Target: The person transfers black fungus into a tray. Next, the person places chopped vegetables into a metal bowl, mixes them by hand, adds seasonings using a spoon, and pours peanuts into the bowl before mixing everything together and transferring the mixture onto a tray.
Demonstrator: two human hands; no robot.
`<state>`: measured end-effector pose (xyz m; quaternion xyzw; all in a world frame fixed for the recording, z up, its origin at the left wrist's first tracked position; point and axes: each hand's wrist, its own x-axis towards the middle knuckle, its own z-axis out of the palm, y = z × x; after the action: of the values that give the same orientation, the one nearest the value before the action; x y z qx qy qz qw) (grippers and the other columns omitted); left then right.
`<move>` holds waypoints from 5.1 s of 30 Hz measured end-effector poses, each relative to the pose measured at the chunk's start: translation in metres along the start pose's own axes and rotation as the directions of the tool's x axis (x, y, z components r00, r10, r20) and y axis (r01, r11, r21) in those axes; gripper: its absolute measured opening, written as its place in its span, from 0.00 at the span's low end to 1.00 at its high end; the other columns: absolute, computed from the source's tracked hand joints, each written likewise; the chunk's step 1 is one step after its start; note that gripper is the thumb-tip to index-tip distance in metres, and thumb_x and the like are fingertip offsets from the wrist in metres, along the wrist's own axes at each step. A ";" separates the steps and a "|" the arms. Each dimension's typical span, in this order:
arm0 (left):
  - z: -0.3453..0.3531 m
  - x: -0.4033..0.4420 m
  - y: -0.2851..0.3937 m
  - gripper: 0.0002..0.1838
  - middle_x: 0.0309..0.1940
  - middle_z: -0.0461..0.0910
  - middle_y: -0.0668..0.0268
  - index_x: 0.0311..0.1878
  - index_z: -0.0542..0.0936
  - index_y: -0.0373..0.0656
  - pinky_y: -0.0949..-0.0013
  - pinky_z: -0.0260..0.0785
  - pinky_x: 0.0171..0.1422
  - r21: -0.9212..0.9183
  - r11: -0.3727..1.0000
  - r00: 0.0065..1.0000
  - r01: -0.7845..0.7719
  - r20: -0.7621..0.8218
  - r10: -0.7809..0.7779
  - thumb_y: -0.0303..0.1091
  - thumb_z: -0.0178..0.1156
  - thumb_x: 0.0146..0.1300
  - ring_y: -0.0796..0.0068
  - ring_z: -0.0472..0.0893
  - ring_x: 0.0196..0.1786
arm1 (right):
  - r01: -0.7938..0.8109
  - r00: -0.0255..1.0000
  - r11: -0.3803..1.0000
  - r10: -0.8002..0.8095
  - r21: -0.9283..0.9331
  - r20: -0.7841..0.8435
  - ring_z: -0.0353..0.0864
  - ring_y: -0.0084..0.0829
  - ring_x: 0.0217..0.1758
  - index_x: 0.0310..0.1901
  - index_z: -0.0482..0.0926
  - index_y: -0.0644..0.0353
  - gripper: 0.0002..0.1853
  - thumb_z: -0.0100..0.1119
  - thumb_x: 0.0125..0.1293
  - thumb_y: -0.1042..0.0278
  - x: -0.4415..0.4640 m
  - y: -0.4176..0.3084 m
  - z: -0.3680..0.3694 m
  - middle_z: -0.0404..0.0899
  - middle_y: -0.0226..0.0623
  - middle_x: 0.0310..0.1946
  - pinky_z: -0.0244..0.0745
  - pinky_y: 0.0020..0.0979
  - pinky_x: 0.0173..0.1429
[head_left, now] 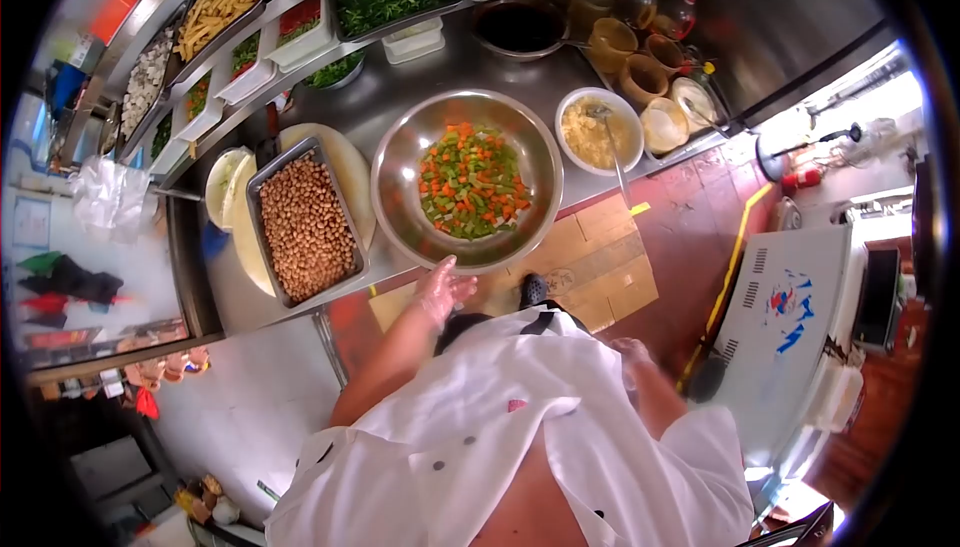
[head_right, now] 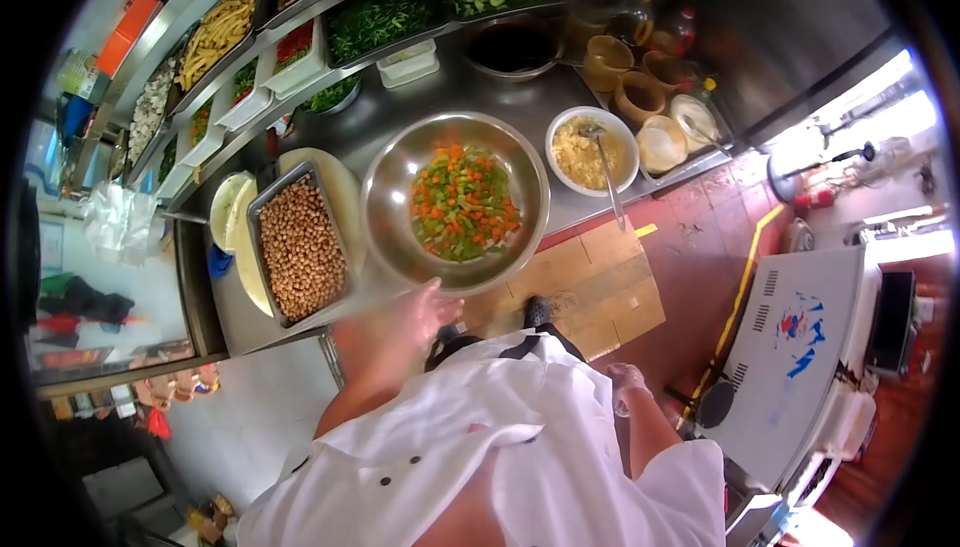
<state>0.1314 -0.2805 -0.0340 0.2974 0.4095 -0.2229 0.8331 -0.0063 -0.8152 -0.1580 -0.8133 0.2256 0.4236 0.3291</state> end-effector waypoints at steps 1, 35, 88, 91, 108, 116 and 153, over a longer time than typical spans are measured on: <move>0.007 0.002 -0.006 0.31 0.48 0.75 0.46 0.60 0.65 0.35 0.56 0.84 0.44 -0.021 0.999 1.000 -0.024 -0.020 0.023 0.44 0.69 0.65 0.51 0.85 0.43 | -0.014 0.997 0.997 0.020 0.081 -0.069 0.85 0.35 0.53 0.54 0.84 0.53 0.15 0.59 0.68 0.62 0.022 0.012 -0.006 0.86 0.36 0.48 0.80 0.31 0.56; 0.053 -0.004 -0.021 0.20 0.52 0.79 0.59 0.58 0.72 0.40 0.52 0.78 0.54 0.058 0.930 0.890 -0.362 -0.276 0.364 0.33 0.61 0.64 0.59 0.81 0.53 | 0.655 0.756 0.734 -0.631 0.180 -0.175 0.85 0.31 0.39 0.50 0.82 0.63 0.19 0.54 0.73 0.54 -0.011 -0.306 -0.147 0.86 0.41 0.34 0.78 0.34 0.49; -0.057 0.053 0.001 0.29 0.46 0.82 0.60 0.60 0.73 0.38 0.62 0.77 0.45 0.188 0.976 0.920 -0.113 -0.351 0.174 0.32 0.70 0.55 0.65 0.83 0.44 | 0.812 0.291 0.095 -0.921 -0.576 0.258 0.52 0.47 0.81 0.74 0.60 0.66 0.34 0.45 0.75 0.50 0.065 -0.582 0.116 0.57 0.49 0.77 0.44 0.41 0.84; -0.037 0.038 0.016 0.26 0.50 0.80 0.60 0.62 0.74 0.38 0.62 0.73 0.52 0.147 0.988 0.919 -0.038 -0.383 0.092 0.33 0.66 0.61 0.66 0.80 0.49 | 0.874 0.231 0.059 -0.924 -0.482 0.305 0.59 0.50 0.77 0.71 0.64 0.66 0.31 0.53 0.73 0.56 0.050 -0.572 0.122 0.64 0.51 0.72 0.54 0.44 0.81; -0.042 0.044 0.015 0.25 0.48 0.81 0.56 0.62 0.71 0.36 0.61 0.81 0.45 0.283 0.937 0.950 -0.203 -0.176 0.259 0.26 0.62 0.61 0.63 0.85 0.44 | 0.772 0.372 0.263 -0.925 -0.578 0.076 0.65 0.52 0.73 0.66 0.71 0.67 0.26 0.54 0.72 0.59 0.034 -0.531 0.067 0.69 0.54 0.68 0.60 0.47 0.77; -0.012 0.016 0.033 0.23 0.57 0.77 0.52 0.64 0.73 0.37 0.56 0.74 0.60 0.312 0.932 0.950 -0.187 -0.183 0.252 0.29 0.59 0.65 0.57 0.79 0.57 | 0.553 0.484 0.528 -0.833 -0.644 -0.266 0.54 0.55 0.78 0.73 0.61 0.68 0.36 0.56 0.70 0.54 0.060 -0.525 0.076 0.55 0.56 0.76 0.48 0.51 0.81; -0.022 0.027 0.028 0.26 0.52 0.80 0.56 0.62 0.71 0.36 0.54 0.80 0.54 0.065 0.973 0.952 -0.223 -0.201 0.231 0.29 0.63 0.60 0.58 0.84 0.50 | 0.528 0.715 0.580 -0.698 -0.620 -0.045 0.69 0.56 0.67 0.59 0.74 0.63 0.23 0.51 0.72 0.55 0.019 -0.520 0.120 0.68 0.54 0.63 0.68 0.48 0.71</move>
<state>0.1516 -0.2490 -0.0586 0.3814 0.4524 -0.1021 0.7996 0.2748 -0.3755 -0.0456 -0.9506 -0.1644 0.2065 0.1634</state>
